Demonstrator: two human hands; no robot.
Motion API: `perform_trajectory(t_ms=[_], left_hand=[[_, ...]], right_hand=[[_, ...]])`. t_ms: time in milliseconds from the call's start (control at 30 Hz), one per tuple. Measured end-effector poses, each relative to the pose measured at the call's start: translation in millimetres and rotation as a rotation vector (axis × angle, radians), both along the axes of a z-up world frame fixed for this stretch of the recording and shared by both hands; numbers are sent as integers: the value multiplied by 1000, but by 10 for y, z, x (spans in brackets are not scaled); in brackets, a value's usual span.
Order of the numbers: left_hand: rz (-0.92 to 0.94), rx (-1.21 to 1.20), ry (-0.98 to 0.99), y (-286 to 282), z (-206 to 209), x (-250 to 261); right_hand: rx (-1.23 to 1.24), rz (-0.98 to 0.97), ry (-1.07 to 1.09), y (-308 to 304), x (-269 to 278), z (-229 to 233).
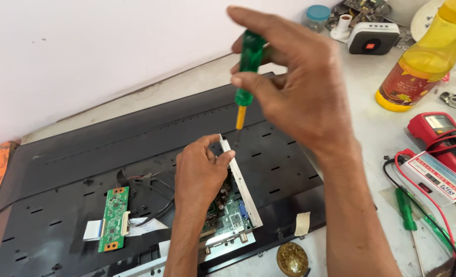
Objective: The person uses a screwdriver to tighten screws on a metal bracket attached to a circuit board inside a disassembled television. The hands manipulate the screwdriver and bracket while working on the device's internal components.
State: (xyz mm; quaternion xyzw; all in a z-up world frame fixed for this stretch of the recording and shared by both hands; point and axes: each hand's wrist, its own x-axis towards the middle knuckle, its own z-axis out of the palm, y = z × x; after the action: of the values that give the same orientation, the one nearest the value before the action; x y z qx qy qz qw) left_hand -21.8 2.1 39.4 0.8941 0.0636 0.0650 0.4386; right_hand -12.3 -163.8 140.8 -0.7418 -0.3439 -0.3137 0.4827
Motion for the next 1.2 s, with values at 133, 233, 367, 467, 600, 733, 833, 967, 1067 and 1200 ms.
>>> perform_trajectory(t_ms=[133,233,367,467,600,733,833,967,1067,1200], left_hand=[[8,52,116,-31,61,-15],[-72,176,110,-29,83,14],[-22,116,243,-47,55,20],[-31,169,119,-40,-40,40],[-50,198,19,-57,-90,-32],[-48,182,154,-95,0,-57],[-51,227,8,-112,8,-77],[-25,186,176,-136,55,-85],[-26,195,182,-169,86,-90],[4,203,180,-235,64,-83]], right_hand=[[-11,-92,92,-121,-24,44],[-27,-141,58,-297,43,23],[-58,-211,-27,-518,138,-31],[-39,-213,-12,-714,195,-55],[-42,-196,-41,-756,79,-42],[-48,-189,61,-584,-182,-3],[-30,-213,228,-428,-420,-36],[-47,-130,229,-322,-634,-108],[-17,-85,267,-277,-705,-182],[-10,-100,299,-254,-685,-280]])
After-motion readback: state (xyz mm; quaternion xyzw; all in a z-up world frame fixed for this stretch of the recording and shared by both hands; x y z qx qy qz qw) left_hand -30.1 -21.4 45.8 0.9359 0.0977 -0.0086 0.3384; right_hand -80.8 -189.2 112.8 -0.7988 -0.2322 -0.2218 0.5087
